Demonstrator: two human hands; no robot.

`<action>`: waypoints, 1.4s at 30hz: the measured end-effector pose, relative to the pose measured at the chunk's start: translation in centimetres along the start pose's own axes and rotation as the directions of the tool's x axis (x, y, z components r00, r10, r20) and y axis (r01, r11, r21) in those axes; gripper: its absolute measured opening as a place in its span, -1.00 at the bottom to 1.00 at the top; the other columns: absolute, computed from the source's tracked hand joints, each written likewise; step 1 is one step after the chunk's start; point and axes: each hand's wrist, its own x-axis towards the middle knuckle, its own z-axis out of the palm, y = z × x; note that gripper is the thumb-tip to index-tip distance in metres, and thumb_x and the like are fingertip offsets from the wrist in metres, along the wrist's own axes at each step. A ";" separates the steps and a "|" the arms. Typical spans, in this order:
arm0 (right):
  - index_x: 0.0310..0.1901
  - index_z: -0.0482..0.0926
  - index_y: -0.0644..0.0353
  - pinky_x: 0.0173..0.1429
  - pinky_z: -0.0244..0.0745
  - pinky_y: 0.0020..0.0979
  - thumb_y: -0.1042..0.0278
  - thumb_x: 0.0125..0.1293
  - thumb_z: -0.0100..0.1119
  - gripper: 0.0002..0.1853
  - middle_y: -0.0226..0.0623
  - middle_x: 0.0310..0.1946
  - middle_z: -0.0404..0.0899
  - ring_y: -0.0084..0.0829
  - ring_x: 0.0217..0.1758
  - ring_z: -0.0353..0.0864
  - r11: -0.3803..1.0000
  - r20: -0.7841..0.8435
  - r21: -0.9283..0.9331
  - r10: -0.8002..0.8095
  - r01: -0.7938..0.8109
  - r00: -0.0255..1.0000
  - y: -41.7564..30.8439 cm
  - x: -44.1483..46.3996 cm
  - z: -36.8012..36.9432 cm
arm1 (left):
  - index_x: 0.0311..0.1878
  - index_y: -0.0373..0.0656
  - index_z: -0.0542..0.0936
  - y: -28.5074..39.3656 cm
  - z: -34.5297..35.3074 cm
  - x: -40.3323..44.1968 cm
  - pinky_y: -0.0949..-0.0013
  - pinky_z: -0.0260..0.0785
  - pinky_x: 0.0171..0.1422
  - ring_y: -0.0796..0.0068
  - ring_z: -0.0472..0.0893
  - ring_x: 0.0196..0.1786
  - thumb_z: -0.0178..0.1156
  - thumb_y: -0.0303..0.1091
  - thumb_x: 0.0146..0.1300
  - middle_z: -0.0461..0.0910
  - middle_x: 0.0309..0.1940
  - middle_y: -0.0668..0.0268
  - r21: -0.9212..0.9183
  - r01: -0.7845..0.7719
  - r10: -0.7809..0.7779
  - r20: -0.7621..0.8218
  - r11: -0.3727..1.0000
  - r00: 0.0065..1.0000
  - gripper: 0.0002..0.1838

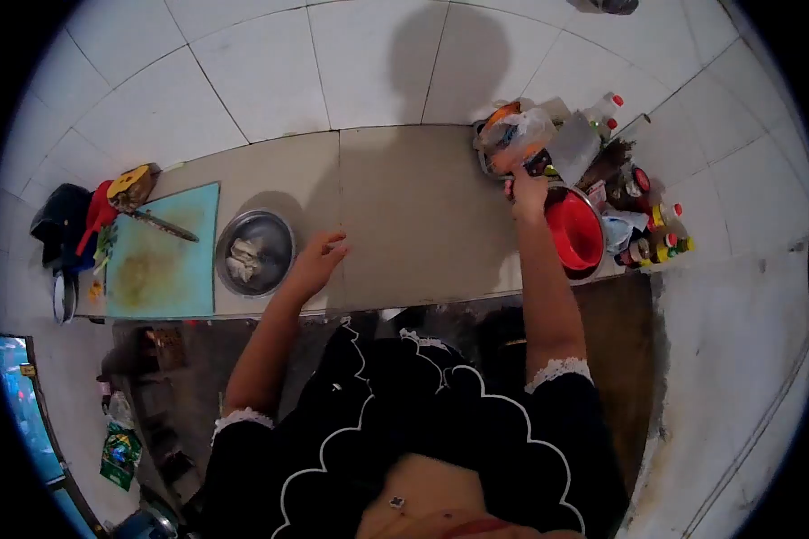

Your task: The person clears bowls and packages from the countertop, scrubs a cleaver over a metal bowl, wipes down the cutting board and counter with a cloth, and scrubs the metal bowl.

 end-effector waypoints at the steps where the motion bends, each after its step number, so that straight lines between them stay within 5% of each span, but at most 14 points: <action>1: -0.53 0.41 0.32 -0.66 0.27 -0.42 0.33 0.12 0.21 -0.75 -0.30 -0.69 0.41 -0.50 -0.66 0.40 0.997 -0.054 0.023 0.077 -0.076 0.996 0.5 2.8 -0.3 | 0.10 -0.18 0.43 -0.3 0.0 -0.4 0.36 0.27 0.14 0.37 0.46 0.04 0.09 -0.25 0.25 0.47 0.00 0.19 -0.038 0.028 -0.029 -0.023 0.999 0.999 -0.62; 4: -0.46 0.45 0.34 -0.67 0.30 -0.34 0.27 0.11 0.20 -0.73 -0.27 -0.61 0.46 -0.43 -0.64 0.44 0.962 -0.098 -0.155 0.213 -0.227 0.972 2.8 10.3 -0.9 | 0.07 -0.23 0.45 -1.2 -0.5 -2.3 0.40 0.28 0.13 0.40 0.47 0.01 0.10 -0.24 0.25 0.50 -0.04 0.21 -0.119 0.115 -0.128 -0.110 0.986 0.986 -0.63; 7: -0.38 0.47 0.31 -0.60 0.39 -0.27 0.18 0.11 0.17 -0.70 -0.22 -0.52 0.50 -0.35 -0.59 0.50 0.984 -0.180 -0.139 0.085 -0.111 0.980 9.4 18.0 -0.5 | 0.06 -0.26 0.45 -2.2 -1.2 -4.1 0.40 0.29 0.11 0.42 0.47 0.02 0.10 -0.24 0.25 0.52 -0.05 0.22 -0.143 0.150 -0.177 -0.198 0.978 0.964 -0.62; 12: -0.41 0.51 0.22 -0.42 0.46 -0.37 0.35 -0.01 0.21 -0.84 -0.33 -0.47 0.51 -0.45 -0.52 0.47 0.915 0.145 0.175 0.341 -0.363 0.929 10.5 18.3 1.0 | 0.05 -0.25 0.46 -5.0 -1.6 -10.6 0.38 0.33 0.04 0.44 0.50 -0.04 0.10 -0.21 0.25 0.55 -0.11 0.23 -0.186 0.051 -0.132 -0.455 0.981 0.881 -0.62; 19: -0.22 0.47 0.27 -0.19 0.41 -0.29 0.20 0.12 0.07 -0.69 -0.24 -0.29 0.50 -0.35 -0.28 0.47 0.926 0.033 -0.303 0.247 -0.226 0.968 11.2 18.5 0.2 | 0.02 -0.21 0.48 -7.8 -2.3 -16.4 0.36 0.39 -0.10 0.45 0.52 -0.10 0.10 -0.19 0.25 0.55 -0.15 0.27 -0.219 0.246 -0.329 -0.594 0.944 0.734 -0.63; 21: -0.16 0.46 0.28 -0.12 0.40 -0.26 0.15 0.15 0.03 -0.65 -0.22 -0.24 0.50 -0.32 -0.21 0.47 0.701 -0.070 -0.713 -0.037 -0.024 0.997 10.6 17.6 0.2 | -0.02 -0.20 0.51 -10.0 -2.5 -17.9 0.33 0.38 -0.03 0.34 0.55 -0.10 0.13 -0.14 0.19 0.57 -0.16 0.18 -0.333 0.257 -0.414 -0.601 0.907 0.684 -0.62; 23: -0.11 0.45 0.30 -0.06 0.39 -0.24 0.11 0.19 -0.01 -0.60 -0.19 -0.19 0.50 -0.29 -0.14 0.47 0.254 -0.021 -0.964 -0.380 0.083 0.925 8.9 14.6 1.4 | -0.05 -0.20 0.53 -12.4 -3.6 -19.2 0.31 0.37 0.01 0.29 0.57 -0.10 0.15 -0.13 0.16 0.59 -0.17 0.14 -0.362 0.235 -0.425 -0.653 0.902 0.626 -0.61; 26: -0.02 0.43 0.32 0.04 0.37 -0.20 0.05 0.24 -0.07 -0.53 -0.15 -0.12 0.50 -0.25 -0.03 0.46 -0.286 0.343 -0.937 -0.637 0.201 0.690 8.6 9.0 4.7 | -0.07 -0.22 0.53 -15.9 -6.4 -20.0 0.33 0.38 -0.02 0.36 0.57 -0.14 0.15 -0.17 0.16 0.59 -0.21 0.17 -0.283 0.253 -0.379 -0.731 0.925 0.568 -0.64; 28: -0.02 0.43 0.36 0.09 0.36 -0.14 -0.08 0.28 -0.15 -0.43 -0.15 -0.10 0.50 -0.23 0.00 0.47 -0.719 0.725 -0.666 -0.564 0.197 0.394 10.8 6.1 7.4 | -0.08 -0.26 0.53 -16.3 -9.3 -20.1 0.38 0.39 -0.09 0.48 0.55 -0.19 0.16 -0.24 0.18 0.59 -0.25 0.24 -0.268 0.316 -0.404 -0.740 0.910 0.538 -0.67; 30: -0.04 0.46 0.35 0.24 0.19 -0.15 0.06 0.26 -0.08 -0.53 -0.14 -0.05 0.47 -0.20 0.09 0.39 -0.522 0.826 -0.522 -0.506 0.675 0.248 7.2 -6.4 13.3 | -0.09 -0.27 0.53 -19.1 -12.1 -18.9 0.34 0.39 -0.08 0.37 0.57 -0.15 0.17 -0.17 0.15 0.59 -0.24 0.16 -0.269 0.237 -0.356 -0.773 0.933 0.525 -0.63; 32: -0.08 0.50 0.30 0.24 0.17 -0.15 0.23 0.21 0.01 -0.65 -0.08 -0.02 0.45 -0.17 0.11 0.36 0.200 0.855 -0.290 -0.385 0.936 0.348 10.9 -9.6 17.7 | -0.09 -0.28 0.52 -18.9 -15.9 -17.4 0.30 0.40 -0.07 0.28 0.57 -0.13 0.18 -0.11 0.14 0.58 -0.23 0.11 -0.189 0.288 -0.321 -0.783 0.939 0.532 -0.58; 36: -0.15 0.55 0.24 0.11 0.31 -0.21 0.42 0.10 0.13 -0.75 -0.05 -0.12 0.49 -0.10 0.03 0.43 0.156 0.931 -0.182 -0.289 0.971 0.221 12.5 -22.0 24.6 | -0.06 -0.30 0.50 -18.1 -24.3 -12.3 0.24 0.40 -0.06 0.17 0.57 -0.13 0.15 0.04 0.11 0.57 -0.21 0.06 -0.143 0.356 -0.340 -0.732 0.924 0.590 -0.46; 38: -0.17 0.56 0.23 0.11 0.32 -0.22 0.42 0.09 0.14 -0.77 -0.06 -0.09 0.48 -0.10 0.04 0.42 0.223 0.917 -0.310 -0.188 0.924 0.353 11.6 -27.1 26.9 | -0.06 -0.31 0.49 -17.1 -27.8 -8.8 0.24 0.40 -0.06 0.17 0.57 -0.12 0.13 0.11 0.11 0.57 -0.20 0.05 -0.112 0.457 -0.396 -0.703 0.882 0.592 -0.40; 42: -0.22 0.58 0.20 0.10 0.32 -0.23 0.41 0.10 0.13 -0.81 -0.09 -0.08 0.48 -0.13 0.02 0.44 0.324 0.890 -0.311 -0.230 0.893 0.393 10.5 -32.0 28.2 | -0.11 -0.21 0.55 -18.6 -33.6 -1.7 0.20 0.40 -0.06 0.18 0.58 -0.13 0.10 0.20 0.07 0.58 -0.20 0.12 -0.177 0.578 -0.549 -0.612 0.796 0.569 -0.40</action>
